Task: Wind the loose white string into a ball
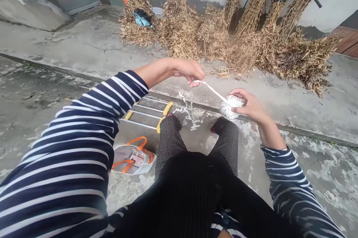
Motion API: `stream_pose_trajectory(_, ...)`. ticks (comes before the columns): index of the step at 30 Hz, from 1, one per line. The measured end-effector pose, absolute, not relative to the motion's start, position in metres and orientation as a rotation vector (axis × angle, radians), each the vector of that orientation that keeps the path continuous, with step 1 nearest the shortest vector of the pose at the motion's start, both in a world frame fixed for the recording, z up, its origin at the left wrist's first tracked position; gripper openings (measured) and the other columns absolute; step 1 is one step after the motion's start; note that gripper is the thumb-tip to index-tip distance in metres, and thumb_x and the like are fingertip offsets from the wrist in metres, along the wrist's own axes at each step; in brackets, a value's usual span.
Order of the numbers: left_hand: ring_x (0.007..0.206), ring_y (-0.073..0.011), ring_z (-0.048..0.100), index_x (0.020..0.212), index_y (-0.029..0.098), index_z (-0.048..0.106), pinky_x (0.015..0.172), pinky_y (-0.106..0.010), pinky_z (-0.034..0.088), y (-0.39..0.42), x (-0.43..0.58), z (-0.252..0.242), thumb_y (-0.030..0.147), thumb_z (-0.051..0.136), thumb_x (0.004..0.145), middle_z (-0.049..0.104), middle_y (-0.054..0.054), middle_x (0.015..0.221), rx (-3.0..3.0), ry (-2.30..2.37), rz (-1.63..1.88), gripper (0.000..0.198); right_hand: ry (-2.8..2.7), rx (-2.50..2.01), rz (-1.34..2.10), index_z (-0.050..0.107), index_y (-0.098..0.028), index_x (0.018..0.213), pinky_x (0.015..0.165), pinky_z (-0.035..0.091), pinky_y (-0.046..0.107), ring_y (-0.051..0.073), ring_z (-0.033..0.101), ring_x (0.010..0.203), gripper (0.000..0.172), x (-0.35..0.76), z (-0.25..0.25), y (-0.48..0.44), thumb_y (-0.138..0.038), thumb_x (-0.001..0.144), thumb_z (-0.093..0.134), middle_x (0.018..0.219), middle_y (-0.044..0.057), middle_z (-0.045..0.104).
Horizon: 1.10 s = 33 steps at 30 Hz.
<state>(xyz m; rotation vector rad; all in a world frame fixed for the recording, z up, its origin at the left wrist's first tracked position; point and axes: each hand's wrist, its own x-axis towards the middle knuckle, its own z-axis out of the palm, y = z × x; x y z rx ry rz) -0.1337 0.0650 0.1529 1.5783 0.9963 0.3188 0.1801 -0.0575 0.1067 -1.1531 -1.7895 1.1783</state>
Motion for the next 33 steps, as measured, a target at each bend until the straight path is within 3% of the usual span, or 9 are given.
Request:
stream_pose_trajectory(6,0.052,-0.0206,0.061,0.058,0.016,0.077,0.059,-0.034,0.051,0.092,-0.102,0.117,0.023,0.091,0.058,0.062,-0.007,0.051,1.734,0.899,-0.162,0.016,-1.969,-0.878,1.364,0.074,-0.025,0.122,0.106,0.049,0.039,0.027,0.064,0.117,0.059,0.152,0.103,-0.066,-0.023,0.064,0.086,0.127,0.005,0.070)
stream_pose_trajectory(11,0.050,-0.0173,0.062,0.053,0.016,0.072,0.055,-0.029,0.052,0.078,-0.057,0.083,0.001,0.084,0.047,0.061,-0.001,0.048,1.716,0.836,0.024,0.020,-1.668,-0.838,1.568,0.080,-0.026,0.108,0.095,0.054,0.034,0.023,0.067,0.103,0.048,0.147,0.094,-0.073,-0.027,0.061,0.090,0.111,0.003,0.076)
stream_pose_trajectory(15,0.072,-0.0180,0.071,0.077,0.013,0.079,0.064,-0.027,0.057,0.045,-0.051,0.064,0.012,0.079,0.064,0.075,-0.005,0.076,1.521,0.792,0.187,0.013,-1.172,-0.863,1.709,0.078,-0.025,0.102,0.084,0.060,0.034,0.023,0.071,0.094,0.049,0.156,0.078,-0.077,-0.031,0.055,0.088,0.102,0.002,0.078)
stream_pose_trajectory(19,0.091,-0.0178,0.074,0.104,0.012,0.077,0.082,-0.033,0.062,-0.003,-0.055,0.042,0.020,0.078,0.080,0.078,-0.011,0.108,1.230,0.694,0.610,0.025,-0.822,-0.903,1.721,0.075,-0.022,0.104,0.090,0.064,0.043,0.029,0.073,0.104,0.052,0.161,0.064,-0.079,-0.036,0.054,0.082,0.109,0.006,0.079)
stream_pose_trajectory(23,0.106,-0.0230,0.074,0.118,0.011,0.075,0.091,-0.040,0.062,-0.052,-0.055,0.017,0.022,0.071,0.090,0.076,-0.017,0.123,1.247,0.874,0.875,0.030,-0.617,-0.920,1.728,0.074,-0.020,0.109,0.096,0.064,0.048,0.031,0.073,0.113,0.053,0.161,0.057,-0.084,-0.040,0.060,0.078,0.117,0.009,0.078)
stream_pose_trajectory(29,0.143,-0.0267,0.058,0.141,0.020,0.065,0.114,-0.041,0.052,-0.096,-0.043,-0.011,0.011,0.063,0.089,0.060,-0.012,0.156,1.728,1.108,1.055,0.052,-0.482,-0.923,1.710,0.072,-0.023,0.108,0.098,0.064,0.051,0.031,0.073,0.117,0.050,0.151,0.034,-0.105,-0.041,0.062,0.076,0.116,0.008,0.079)
stream_pose_trajectory(31,0.146,-0.0271,0.056,0.145,0.019,0.062,0.113,-0.041,0.053,-0.100,-0.031,-0.022,0.007,0.063,0.086,0.059,-0.013,0.157,1.700,1.056,1.084,0.060,-0.472,-0.923,1.751,0.073,-0.023,0.105,0.100,0.063,0.054,0.033,0.073,0.118,0.049,0.146,0.026,-0.115,-0.042,0.060,0.077,0.110,0.007,0.079)
stream_pose_trajectory(33,0.140,-0.0277,0.061,0.137,0.017,0.068,0.110,-0.041,0.055,-0.100,-0.017,-0.035,0.005,0.062,0.084,0.066,-0.014,0.150,1.593,1.009,1.119,0.054,-0.466,-0.906,1.777,0.073,-0.022,0.104,0.102,0.061,0.057,0.036,0.072,0.119,0.050,0.142,0.022,-0.123,-0.041,0.058,0.078,0.106,0.007,0.080)
